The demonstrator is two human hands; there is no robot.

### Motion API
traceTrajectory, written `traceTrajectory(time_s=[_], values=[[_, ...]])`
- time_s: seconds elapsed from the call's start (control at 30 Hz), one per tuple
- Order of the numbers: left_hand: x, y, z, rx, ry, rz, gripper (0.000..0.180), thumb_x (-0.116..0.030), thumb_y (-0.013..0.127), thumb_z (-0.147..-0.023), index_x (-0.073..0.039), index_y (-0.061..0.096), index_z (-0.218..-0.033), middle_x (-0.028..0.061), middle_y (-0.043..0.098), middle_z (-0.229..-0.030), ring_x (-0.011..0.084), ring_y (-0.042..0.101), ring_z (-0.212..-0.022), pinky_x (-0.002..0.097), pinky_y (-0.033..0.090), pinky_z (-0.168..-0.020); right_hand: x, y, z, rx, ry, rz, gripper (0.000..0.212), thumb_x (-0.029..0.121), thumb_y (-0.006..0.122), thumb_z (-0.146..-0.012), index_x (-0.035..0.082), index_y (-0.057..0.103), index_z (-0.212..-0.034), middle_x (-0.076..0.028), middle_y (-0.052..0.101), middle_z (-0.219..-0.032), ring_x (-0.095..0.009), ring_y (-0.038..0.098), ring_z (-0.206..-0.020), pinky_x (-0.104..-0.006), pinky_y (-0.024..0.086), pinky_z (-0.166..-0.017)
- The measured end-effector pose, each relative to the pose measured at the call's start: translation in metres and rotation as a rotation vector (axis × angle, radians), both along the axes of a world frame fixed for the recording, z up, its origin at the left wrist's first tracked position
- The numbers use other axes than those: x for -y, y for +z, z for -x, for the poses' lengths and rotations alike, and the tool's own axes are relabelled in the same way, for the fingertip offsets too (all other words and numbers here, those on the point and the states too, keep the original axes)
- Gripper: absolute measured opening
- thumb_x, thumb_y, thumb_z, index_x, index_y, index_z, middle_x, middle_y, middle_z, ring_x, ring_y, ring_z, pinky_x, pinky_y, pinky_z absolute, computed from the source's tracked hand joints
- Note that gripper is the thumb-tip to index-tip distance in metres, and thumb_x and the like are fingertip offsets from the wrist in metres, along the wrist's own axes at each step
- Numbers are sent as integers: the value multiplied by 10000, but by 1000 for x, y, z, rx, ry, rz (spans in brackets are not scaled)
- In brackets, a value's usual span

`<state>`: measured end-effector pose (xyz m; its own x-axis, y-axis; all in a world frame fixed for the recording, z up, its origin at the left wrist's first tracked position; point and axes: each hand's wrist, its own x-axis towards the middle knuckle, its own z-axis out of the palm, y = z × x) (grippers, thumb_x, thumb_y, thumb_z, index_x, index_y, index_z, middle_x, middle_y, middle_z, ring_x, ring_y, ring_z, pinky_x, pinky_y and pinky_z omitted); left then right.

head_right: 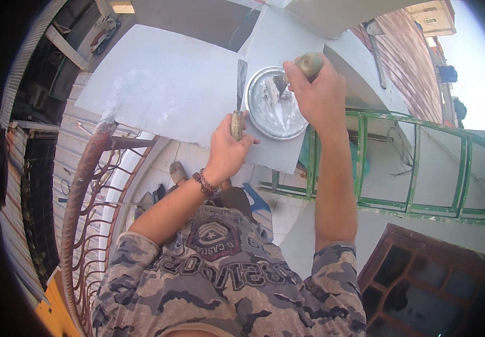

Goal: The person uses two putty knives to scoop white plaster from a metal tray and applies it to a white wall and ceiling area. They repeatedly transfer plaster between the knives and spread it on the surface while standing on a tiled balcony.

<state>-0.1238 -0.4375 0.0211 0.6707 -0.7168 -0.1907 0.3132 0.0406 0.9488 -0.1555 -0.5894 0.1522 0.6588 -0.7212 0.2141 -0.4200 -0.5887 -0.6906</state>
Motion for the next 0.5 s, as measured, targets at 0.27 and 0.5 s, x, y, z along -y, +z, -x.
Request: traceTrajectory(time_s=[0.27,0.5], values=[[-2,-1,-6,-50,-108,-3,451,5,562,-819,94,468,-1251,111,611,-975,162,682,-824,241,493,-581,-24,8,15,-128,232,148,264,251,716,-858,19,632,-952,-53,630,-676,-107,537,-575,-263,456,-564],[-9,-3,-11,-32,-134,-51,426,0,565,-815,100,462,-1216,172,603,-1150,173,687,-843,256,501,-636,-15,7,40,-25,152,-2,233,192,662,-904,-18,611,-993,-78,648,-800,-131,605,-686,-257,517,-619]])
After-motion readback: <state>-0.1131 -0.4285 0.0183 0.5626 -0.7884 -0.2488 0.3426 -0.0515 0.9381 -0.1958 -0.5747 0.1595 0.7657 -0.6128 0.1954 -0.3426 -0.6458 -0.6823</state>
